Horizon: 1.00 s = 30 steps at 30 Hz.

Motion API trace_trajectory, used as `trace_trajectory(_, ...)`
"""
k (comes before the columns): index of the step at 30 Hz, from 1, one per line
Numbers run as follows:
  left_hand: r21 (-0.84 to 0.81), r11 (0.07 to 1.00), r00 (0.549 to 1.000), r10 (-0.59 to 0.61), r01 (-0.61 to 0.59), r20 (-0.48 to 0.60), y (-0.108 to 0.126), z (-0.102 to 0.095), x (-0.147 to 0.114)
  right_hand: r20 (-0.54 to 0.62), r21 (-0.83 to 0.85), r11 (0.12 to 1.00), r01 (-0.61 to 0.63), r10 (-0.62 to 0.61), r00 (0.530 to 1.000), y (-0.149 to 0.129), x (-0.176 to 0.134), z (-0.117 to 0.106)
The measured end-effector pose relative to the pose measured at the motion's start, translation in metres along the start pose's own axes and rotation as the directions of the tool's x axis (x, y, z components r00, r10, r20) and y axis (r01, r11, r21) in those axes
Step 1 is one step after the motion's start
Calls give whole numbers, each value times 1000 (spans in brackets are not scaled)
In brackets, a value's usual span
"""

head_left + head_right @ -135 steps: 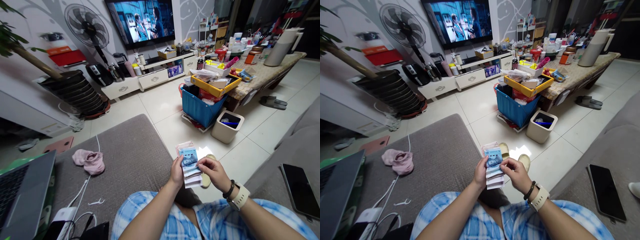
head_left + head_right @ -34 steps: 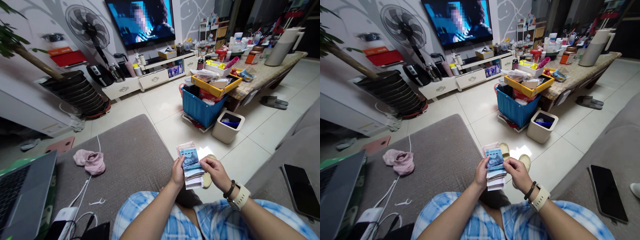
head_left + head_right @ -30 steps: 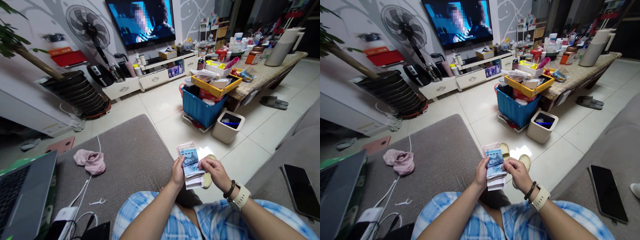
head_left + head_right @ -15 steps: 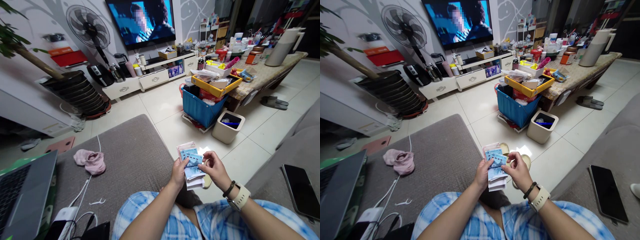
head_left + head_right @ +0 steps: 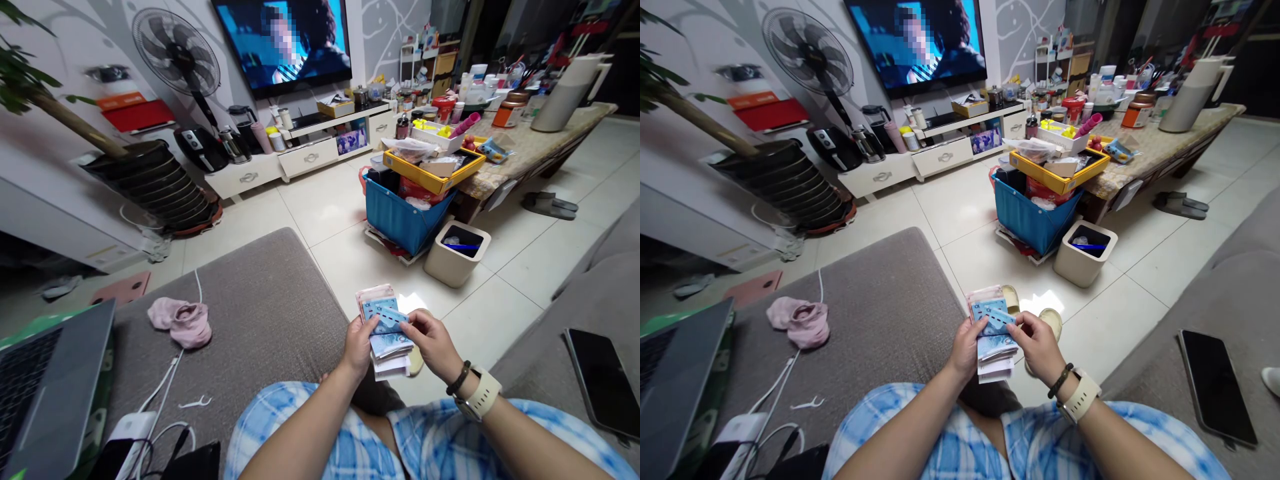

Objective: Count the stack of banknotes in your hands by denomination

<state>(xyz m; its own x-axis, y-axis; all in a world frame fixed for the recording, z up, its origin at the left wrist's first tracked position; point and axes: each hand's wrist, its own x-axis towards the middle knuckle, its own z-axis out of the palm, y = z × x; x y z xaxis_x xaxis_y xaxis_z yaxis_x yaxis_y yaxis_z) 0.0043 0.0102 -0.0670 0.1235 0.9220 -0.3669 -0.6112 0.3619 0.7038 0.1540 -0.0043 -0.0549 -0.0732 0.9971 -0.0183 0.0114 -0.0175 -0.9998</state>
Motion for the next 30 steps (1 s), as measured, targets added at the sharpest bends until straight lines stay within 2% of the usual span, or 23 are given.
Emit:
trace_trajectory(9, -19, 999, 993, 33, -35, -114, 4, 5, 0, 2, -30, 999, 16, -15, 1000, -6, -1, 0)
trace_trajectory(30, 1, 1000, 995, 10, -10, -95, 8, 8, -4, 22, 38, 999, 9, -10, 1000, -10, -2, 2)
